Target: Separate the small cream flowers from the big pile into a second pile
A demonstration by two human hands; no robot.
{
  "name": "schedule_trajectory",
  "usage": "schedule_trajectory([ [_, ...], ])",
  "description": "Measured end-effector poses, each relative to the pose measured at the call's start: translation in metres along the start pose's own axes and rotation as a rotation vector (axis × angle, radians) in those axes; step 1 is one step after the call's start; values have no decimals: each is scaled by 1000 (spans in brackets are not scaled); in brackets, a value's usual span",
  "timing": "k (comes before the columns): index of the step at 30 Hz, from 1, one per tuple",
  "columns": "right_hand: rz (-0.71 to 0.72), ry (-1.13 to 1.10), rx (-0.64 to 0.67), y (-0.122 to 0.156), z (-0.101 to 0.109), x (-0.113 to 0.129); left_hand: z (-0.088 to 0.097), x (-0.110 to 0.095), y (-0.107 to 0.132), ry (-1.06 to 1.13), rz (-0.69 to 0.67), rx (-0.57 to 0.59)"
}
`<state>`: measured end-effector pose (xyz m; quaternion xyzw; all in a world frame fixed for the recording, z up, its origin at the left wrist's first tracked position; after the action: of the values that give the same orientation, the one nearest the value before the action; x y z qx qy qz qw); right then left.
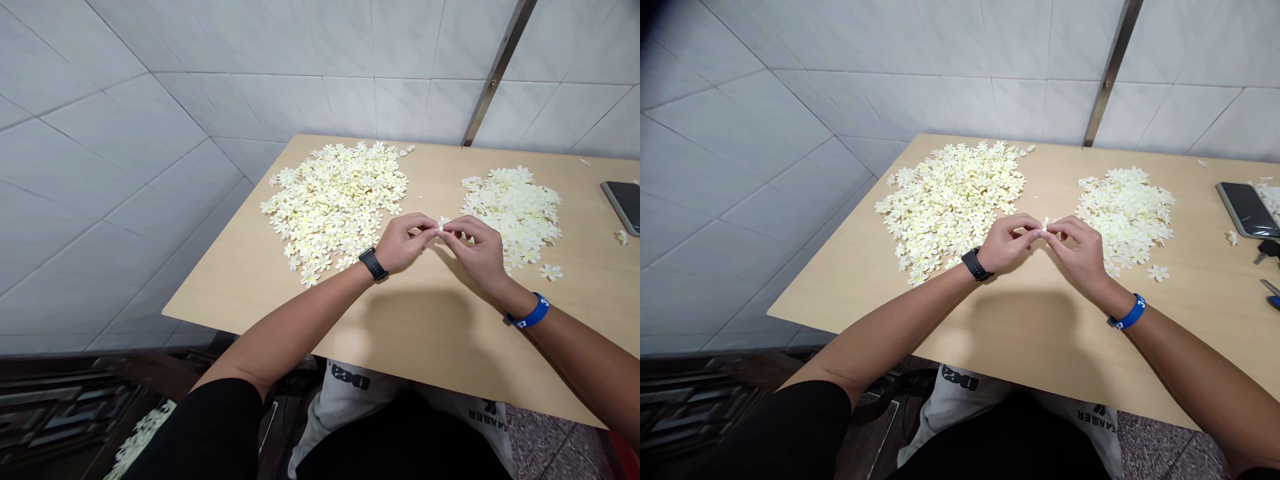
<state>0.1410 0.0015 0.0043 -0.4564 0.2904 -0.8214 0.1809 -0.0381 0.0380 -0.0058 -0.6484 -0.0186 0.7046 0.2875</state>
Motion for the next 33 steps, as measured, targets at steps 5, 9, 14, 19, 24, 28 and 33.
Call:
schedule_trajectory([
  [5, 2, -24, 25, 1, 0, -1, 0, -2, 0, -10, -13, -18],
  [9, -76, -20, 7, -1, 1, -2, 0, 0, -1, 9, 24, -53],
  [14, -233, 122, -144, -8, 10, -8, 3, 8, -4, 34, 106, -181],
  [19, -90, 472, 2, -11, 14, -22, 4, 9, -6, 36, 117, -212],
  [24, 40, 487, 13, -7, 10, -20, 3, 10, -6, -17, 88, -199],
  [28, 179, 354, -11, -5, 6, -9, 1, 10, -4, -45, 42, -163],
  [33, 158, 226, 26, -1, 2, -4, -3, 6, -1, 61, 60, -63],
])
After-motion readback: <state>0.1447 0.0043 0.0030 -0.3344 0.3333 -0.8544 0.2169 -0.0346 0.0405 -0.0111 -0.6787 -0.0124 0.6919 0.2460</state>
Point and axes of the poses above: each hand's wrist, its own y-axis away from the middle knuckle, its own z-axis out of the back of the hand, x = y × z, the point moved 1 cm from there along -y, towards the middle knuckle, and after that the axes turned 1 degree about -z, right-handed, at the moved point
